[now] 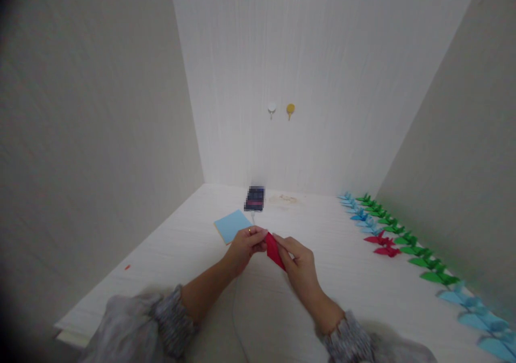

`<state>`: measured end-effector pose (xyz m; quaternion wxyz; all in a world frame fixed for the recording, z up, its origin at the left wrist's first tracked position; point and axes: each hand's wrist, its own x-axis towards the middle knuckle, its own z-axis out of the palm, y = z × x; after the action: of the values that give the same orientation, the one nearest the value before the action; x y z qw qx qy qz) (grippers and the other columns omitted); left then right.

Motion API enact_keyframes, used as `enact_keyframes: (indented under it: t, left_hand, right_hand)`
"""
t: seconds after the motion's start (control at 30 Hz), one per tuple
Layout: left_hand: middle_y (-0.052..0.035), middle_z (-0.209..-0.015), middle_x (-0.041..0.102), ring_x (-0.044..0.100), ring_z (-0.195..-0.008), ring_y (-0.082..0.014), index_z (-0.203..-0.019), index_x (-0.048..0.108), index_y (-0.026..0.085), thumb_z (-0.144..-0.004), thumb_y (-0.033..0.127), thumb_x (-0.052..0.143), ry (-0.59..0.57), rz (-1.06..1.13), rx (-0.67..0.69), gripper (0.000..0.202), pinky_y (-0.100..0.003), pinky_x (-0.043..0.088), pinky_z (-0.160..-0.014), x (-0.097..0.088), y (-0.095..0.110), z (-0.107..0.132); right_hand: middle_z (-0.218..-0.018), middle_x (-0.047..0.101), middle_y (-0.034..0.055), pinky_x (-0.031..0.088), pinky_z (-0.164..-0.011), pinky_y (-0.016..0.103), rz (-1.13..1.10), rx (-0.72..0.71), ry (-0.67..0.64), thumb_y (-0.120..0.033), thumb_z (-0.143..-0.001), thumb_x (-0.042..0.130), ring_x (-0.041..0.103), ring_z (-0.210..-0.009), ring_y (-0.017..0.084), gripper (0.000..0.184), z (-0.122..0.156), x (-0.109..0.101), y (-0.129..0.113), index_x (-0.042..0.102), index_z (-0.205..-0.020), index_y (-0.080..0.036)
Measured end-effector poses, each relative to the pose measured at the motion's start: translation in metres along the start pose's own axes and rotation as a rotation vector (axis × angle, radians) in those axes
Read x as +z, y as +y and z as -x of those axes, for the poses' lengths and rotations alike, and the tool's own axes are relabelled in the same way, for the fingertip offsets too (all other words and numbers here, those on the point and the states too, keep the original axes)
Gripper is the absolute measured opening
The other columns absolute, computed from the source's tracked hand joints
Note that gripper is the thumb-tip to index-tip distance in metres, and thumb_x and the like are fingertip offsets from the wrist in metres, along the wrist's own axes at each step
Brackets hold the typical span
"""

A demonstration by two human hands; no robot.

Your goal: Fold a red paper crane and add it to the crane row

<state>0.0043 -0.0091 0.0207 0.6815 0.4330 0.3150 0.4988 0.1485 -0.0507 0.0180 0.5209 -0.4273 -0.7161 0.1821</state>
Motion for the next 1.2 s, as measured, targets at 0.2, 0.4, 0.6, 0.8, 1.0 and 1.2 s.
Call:
enact_keyframes:
  t: [0.2, 0.4, 0.6, 0.8, 1.0, 1.2]
  left_hand:
    - [-0.0011, -0.058, 0.056, 0.049, -0.049, -0.0064, -0.065, 0.057, 0.010, -0.060, 0.035, 0.065, -0.006, -0.013, -0.005, 0.027, -0.022, 0.041, -0.056, 0.001, 0.002, 0.001]
    - [-0.0022, -0.059, 0.057, 0.050, -0.050, -0.0070, -0.065, 0.058, 0.009, -0.059, 0.035, 0.066, 0.004, -0.064, 0.004, 0.027, -0.022, 0.041, -0.054, 0.000, 0.002, -0.001]
    - [-0.0030, -0.060, 0.058, 0.051, -0.052, -0.0078, -0.066, 0.058, 0.009, -0.060, 0.035, 0.065, 0.017, -0.093, 0.029, 0.027, -0.023, 0.043, -0.057, 0.000, 0.002, -0.001]
    - [-0.0027, -0.059, 0.057, 0.050, -0.051, -0.0076, -0.066, 0.059, 0.010, -0.062, 0.037, 0.061, 0.018, -0.119, 0.068, 0.028, -0.022, 0.043, -0.056, -0.001, 0.003, -0.001]
    - [-0.0020, -0.056, 0.057, 0.051, -0.052, -0.0095, -0.068, 0.060, 0.011, -0.065, 0.039, 0.057, 0.012, -0.277, 0.133, 0.028, -0.022, 0.043, -0.056, 0.000, 0.001, -0.002]
    - [-0.0012, -0.056, 0.057, 0.052, -0.054, -0.0109, -0.069, 0.059, 0.013, -0.068, 0.037, 0.053, -0.022, -0.430, 0.218, 0.024, -0.023, 0.042, -0.056, 0.001, -0.003, -0.001]
  right_hand:
    - [-0.076, 0.061, 0.0033, 0.045, -0.063, 0.026, 0.042, -0.090, -0.027, -0.018, -0.079, 0.044, 0.056, -0.070, 0.014, 0.027, 0.000, -0.001, -0.001, 0.060, -0.100, -0.022]
    - [-0.075, 0.060, 0.0035, 0.045, -0.062, 0.026, 0.076, -0.136, -0.026, -0.017, -0.079, 0.043, 0.056, -0.070, 0.014, 0.026, -0.001, -0.001, -0.002, 0.061, -0.097, -0.021]
    - [-0.075, 0.057, 0.0040, 0.045, -0.058, 0.026, 0.134, -0.203, -0.074, -0.015, -0.079, 0.041, 0.054, -0.068, 0.014, 0.030, -0.001, 0.000, -0.002, 0.056, -0.104, -0.023]
    - [-0.085, 0.057, 0.0065, 0.044, -0.067, 0.030, 0.203, -0.192, -0.123, -0.019, -0.079, 0.044, 0.053, -0.077, 0.017, 0.034, 0.000, -0.001, -0.001, 0.051, -0.112, -0.024]
    - [-0.085, 0.062, 0.0059, 0.042, -0.071, 0.028, 0.035, 0.079, -0.047, -0.030, -0.085, 0.035, 0.055, -0.079, 0.017, 0.031, -0.005, -0.003, -0.009, 0.060, -0.099, -0.018]
    - [-0.076, 0.065, 0.0045, 0.043, -0.068, 0.026, -0.090, 0.245, -0.108, -0.037, -0.081, 0.041, 0.057, -0.072, 0.017, 0.033, -0.009, -0.002, -0.011, 0.067, -0.079, -0.017]
